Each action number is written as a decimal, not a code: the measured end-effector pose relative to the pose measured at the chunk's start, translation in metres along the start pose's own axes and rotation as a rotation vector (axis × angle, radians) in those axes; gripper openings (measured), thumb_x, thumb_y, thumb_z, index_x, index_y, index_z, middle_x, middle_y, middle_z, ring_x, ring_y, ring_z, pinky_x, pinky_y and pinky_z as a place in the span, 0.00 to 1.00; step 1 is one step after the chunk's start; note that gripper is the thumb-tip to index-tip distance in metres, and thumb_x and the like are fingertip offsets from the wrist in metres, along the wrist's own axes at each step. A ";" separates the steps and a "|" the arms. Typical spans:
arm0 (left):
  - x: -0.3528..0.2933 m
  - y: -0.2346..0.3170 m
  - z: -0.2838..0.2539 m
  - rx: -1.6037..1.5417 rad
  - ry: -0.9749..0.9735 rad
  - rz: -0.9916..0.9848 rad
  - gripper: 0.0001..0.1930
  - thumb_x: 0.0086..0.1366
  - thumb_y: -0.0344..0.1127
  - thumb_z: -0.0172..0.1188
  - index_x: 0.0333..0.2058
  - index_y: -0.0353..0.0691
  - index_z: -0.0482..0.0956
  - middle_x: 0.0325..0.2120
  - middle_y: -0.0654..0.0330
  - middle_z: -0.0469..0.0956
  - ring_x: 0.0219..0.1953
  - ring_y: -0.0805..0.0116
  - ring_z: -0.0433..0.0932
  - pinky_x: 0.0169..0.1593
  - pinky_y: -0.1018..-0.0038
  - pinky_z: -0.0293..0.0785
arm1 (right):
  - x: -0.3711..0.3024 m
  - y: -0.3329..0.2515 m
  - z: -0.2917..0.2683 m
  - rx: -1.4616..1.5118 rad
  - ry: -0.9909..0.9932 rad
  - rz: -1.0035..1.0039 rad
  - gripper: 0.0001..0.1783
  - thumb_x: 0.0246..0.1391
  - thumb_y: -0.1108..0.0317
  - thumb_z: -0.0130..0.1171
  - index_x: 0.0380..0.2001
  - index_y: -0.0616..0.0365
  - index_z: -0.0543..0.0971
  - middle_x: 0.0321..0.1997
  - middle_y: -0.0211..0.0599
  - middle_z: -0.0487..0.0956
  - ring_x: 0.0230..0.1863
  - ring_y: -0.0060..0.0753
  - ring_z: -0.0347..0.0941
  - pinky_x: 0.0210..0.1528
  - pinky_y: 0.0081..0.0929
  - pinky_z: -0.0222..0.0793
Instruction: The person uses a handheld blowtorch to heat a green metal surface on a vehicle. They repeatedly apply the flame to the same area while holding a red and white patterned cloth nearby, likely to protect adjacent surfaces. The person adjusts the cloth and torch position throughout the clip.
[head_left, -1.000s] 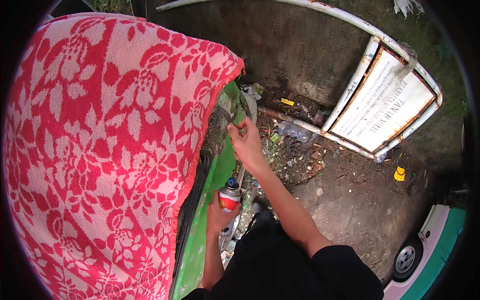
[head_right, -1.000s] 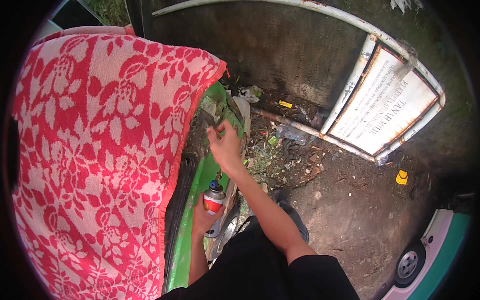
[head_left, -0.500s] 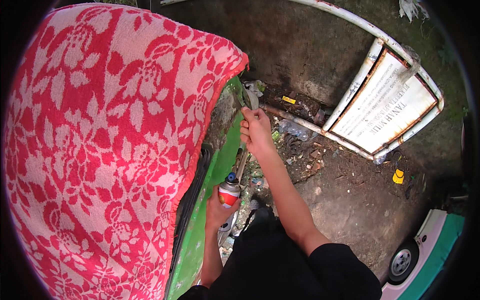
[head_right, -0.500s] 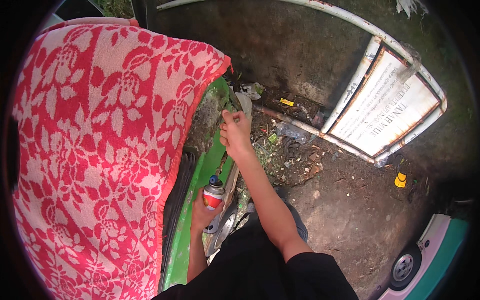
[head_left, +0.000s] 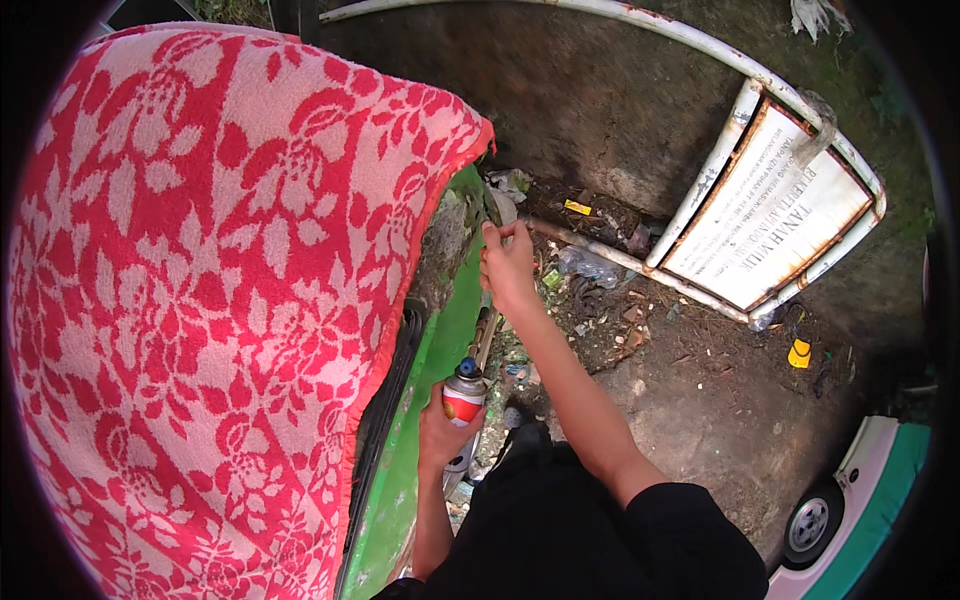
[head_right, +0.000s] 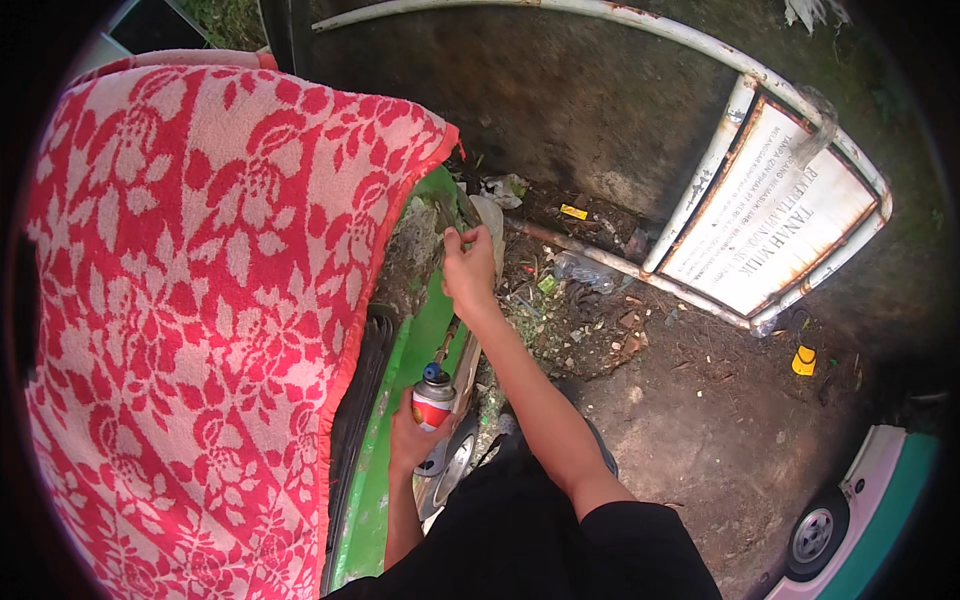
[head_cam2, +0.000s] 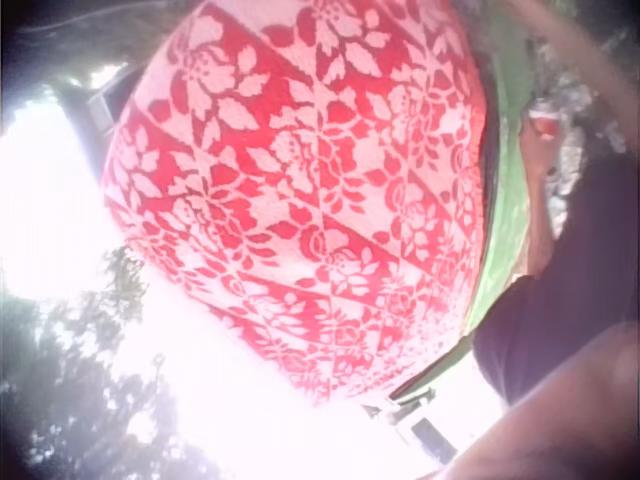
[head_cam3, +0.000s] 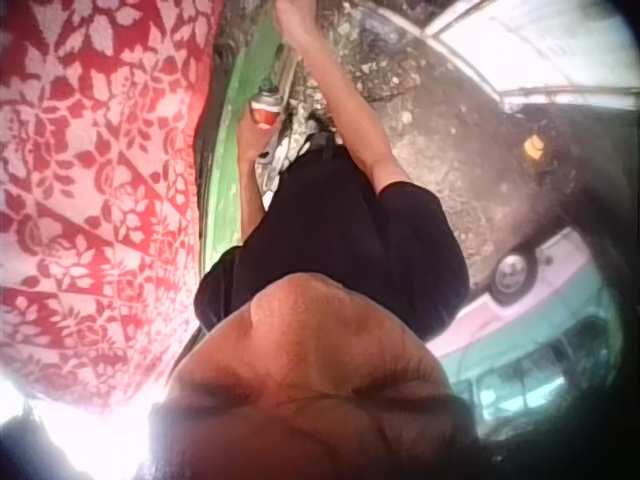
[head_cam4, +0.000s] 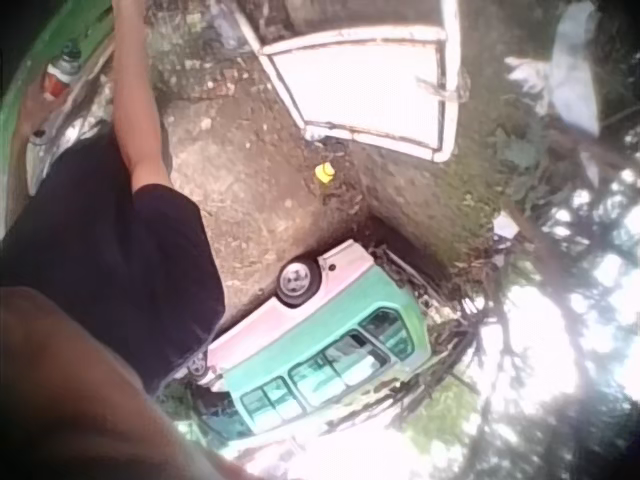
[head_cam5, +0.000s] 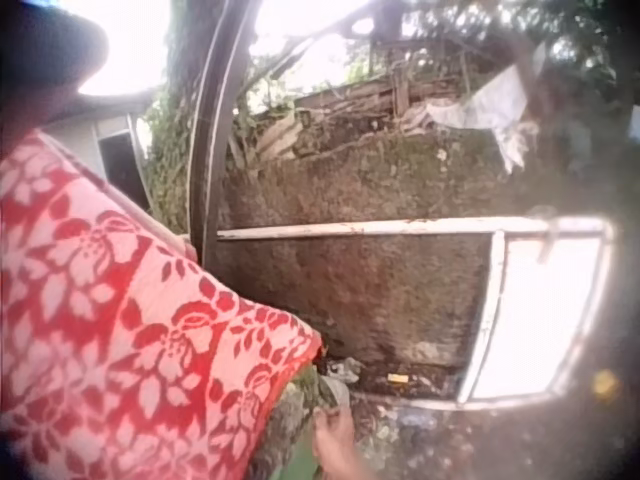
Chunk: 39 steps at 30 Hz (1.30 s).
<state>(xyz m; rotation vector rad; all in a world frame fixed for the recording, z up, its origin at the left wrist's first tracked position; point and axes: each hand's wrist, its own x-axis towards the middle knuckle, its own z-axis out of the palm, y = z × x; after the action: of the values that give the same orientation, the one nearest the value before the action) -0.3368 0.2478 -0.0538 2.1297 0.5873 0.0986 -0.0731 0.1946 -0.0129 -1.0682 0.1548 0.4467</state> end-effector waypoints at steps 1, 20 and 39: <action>0.000 -0.001 0.000 -0.003 0.013 0.001 0.39 0.51 0.39 0.80 0.59 0.37 0.69 0.41 0.44 0.85 0.41 0.47 0.87 0.46 0.58 0.82 | -0.020 -0.001 -0.003 -0.029 -0.036 0.001 0.16 0.71 0.58 0.58 0.39 0.49 0.60 0.22 0.25 0.64 0.14 0.15 0.51 0.13 0.24 0.44; 0.001 0.000 0.000 0.012 0.012 -0.015 0.36 0.51 0.41 0.80 0.55 0.37 0.70 0.39 0.45 0.85 0.40 0.47 0.87 0.43 0.57 0.82 | -0.019 0.002 -0.041 -0.416 -0.058 -0.579 0.15 0.70 0.61 0.61 0.38 0.54 0.66 0.22 0.24 0.70 0.16 0.12 0.57 0.13 0.22 0.46; 0.008 0.009 0.013 0.051 -0.028 -0.030 0.38 0.51 0.43 0.79 0.57 0.38 0.70 0.41 0.45 0.85 0.42 0.43 0.85 0.47 0.54 0.80 | -0.053 0.000 0.030 0.186 -0.111 0.059 0.17 0.72 0.55 0.57 0.39 0.47 0.60 0.23 0.24 0.64 0.14 0.13 0.48 0.14 0.22 0.43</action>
<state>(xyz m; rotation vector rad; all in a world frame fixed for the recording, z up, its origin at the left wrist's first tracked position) -0.3232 0.2375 -0.0555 2.1671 0.6108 0.0382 -0.1241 0.2058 0.0190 -0.8565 0.1273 0.5328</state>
